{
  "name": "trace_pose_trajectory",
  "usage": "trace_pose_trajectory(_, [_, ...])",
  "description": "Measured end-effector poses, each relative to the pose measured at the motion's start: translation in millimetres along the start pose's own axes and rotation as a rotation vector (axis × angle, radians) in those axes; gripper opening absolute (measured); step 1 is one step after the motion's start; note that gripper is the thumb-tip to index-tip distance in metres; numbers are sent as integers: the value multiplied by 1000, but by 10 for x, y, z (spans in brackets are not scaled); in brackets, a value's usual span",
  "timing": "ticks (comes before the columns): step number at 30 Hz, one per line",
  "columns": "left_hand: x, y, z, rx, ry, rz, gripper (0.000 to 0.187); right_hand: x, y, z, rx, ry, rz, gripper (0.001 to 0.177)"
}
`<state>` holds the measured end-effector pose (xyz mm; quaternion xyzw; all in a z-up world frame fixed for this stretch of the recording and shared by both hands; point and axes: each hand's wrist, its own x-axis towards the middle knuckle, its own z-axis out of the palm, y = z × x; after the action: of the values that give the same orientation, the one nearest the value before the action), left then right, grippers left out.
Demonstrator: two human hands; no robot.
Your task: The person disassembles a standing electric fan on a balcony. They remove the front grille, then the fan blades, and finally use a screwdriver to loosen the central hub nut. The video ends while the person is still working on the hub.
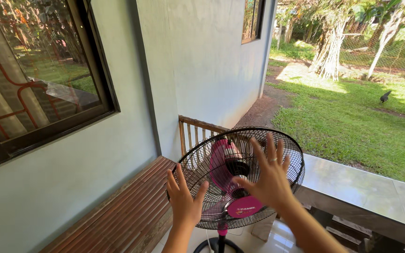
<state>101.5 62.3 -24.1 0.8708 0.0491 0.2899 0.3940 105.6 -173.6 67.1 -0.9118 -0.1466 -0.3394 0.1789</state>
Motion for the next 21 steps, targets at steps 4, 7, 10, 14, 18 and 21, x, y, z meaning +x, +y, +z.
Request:
trace_pose_trajectory(4, [73, -52, 40, -40, 14, -11, 106, 228, 223, 6, -34, -25, 33, 122])
trace_pose_trajectory(7, [156, -83, 52, -23, -29, -57, 108, 324, 311, 34, -46, -48, 43, 121])
trace_pose_trajectory(10, [229, -131, 73, -6, -13, -44, 107, 360, 353, 86, -49, -59, 30, 122])
trace_pose_trajectory(14, [376, -223, 92, -32, 7, -23, 107, 509, 409, 137, -44, -57, 10, 128])
trace_pose_trajectory(18, [559, -338, 120, -44, 4, -5, 109, 631, 474, 188, -39, -12, -20, 126])
trace_pose_trajectory(21, [766, -424, 161, -54, -12, 24, 110, 710, 520, 227, -41, 65, -72, 122])
